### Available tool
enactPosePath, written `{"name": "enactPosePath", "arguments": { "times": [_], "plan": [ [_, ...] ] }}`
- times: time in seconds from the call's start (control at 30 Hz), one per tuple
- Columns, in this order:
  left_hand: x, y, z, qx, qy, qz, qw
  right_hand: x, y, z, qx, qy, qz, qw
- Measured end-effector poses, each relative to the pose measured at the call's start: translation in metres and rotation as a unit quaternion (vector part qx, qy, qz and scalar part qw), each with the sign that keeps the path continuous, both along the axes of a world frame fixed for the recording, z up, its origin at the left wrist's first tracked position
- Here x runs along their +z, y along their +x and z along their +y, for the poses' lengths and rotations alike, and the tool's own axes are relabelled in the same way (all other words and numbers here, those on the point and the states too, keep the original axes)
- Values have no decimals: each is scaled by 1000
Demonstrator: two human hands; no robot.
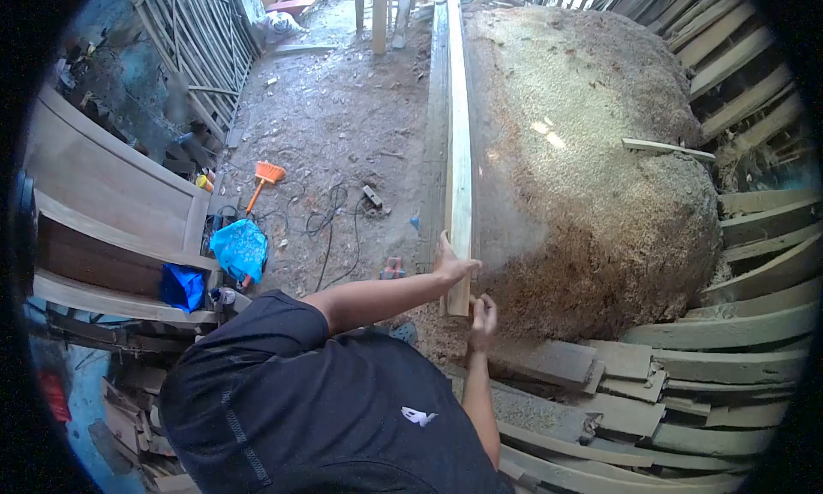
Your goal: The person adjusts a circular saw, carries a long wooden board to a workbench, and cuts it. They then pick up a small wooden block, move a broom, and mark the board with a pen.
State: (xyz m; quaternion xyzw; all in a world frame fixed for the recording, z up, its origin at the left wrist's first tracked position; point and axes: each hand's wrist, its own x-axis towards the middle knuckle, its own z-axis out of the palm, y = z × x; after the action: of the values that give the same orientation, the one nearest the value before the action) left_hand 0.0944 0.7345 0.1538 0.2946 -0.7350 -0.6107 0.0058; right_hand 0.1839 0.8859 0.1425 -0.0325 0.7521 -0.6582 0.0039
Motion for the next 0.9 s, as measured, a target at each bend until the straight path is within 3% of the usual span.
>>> {"name": "enactPosePath", "arguments": {
  "times": [0.03, 0.1, 0.17, 0.2, 0.27, 0.3, 0.33, 0.4, 0.43, 0.47, 0.5, 0.53, 0.6, 0.73, 0.8, 0.9],
  "plan": [
    [-3, -1, 3, 11, -13, 0, 1000, -15, -8, 2, 32, -50, -215, 975],
    [7, -1, 1, 24, -11, -11, 1000, -34, -23, 2, 68, -101, -409, 905],
    [-6, -3, 1, 24, 0, 11, 1000, -54, -25, -8, 218, -305, -454, 808],
    [-13, -3, 0, 23, 14, 24, 999, -61, -27, -14, 224, -310, -450, 807],
    [-16, -2, -4, 19, -19, 42, 999, -77, -31, -23, 127, -422, -459, 771],
    [-6, 2, -5, 9, -4, 32, 999, -92, -35, -21, 169, -505, -444, 721],
    [4, 6, -6, -1, 12, 22, 1000, -107, -32, -14, 170, -511, -442, 718],
    [16, 14, -16, -49, 51, 15, 997, -108, -33, -7, 273, -578, -403, 655],
    [19, 20, -23, -90, 98, 7, 991, -101, -34, 3, 276, -576, -404, 654],
    [15, 27, -39, -87, 94, 7, 992, -72, -25, 10, 184, -458, -393, 776],
    [7, 36, -53, -127, -19, -89, 988, -46, -21, 19, 82, -319, -368, 869],
    [-5, 47, -65, -164, -127, -185, 961, -41, -25, 44, 86, -132, -388, 908],
    [-51, 71, -100, 17, -159, -180, 971, -56, -22, 60, 88, 144, -262, 950],
    [-38, 56, -101, -45, -90, -116, 988, -21, -12, 56, 52, 237, -240, 940],
    [4, 45, -75, -143, -159, -56, 975, -27, -19, 59, 98, 120, -300, 941],
    [-39, 8, -61, -108, -172, -46, 978, -35, -32, 61, 122, 53, -295, 946]
  ]
}}
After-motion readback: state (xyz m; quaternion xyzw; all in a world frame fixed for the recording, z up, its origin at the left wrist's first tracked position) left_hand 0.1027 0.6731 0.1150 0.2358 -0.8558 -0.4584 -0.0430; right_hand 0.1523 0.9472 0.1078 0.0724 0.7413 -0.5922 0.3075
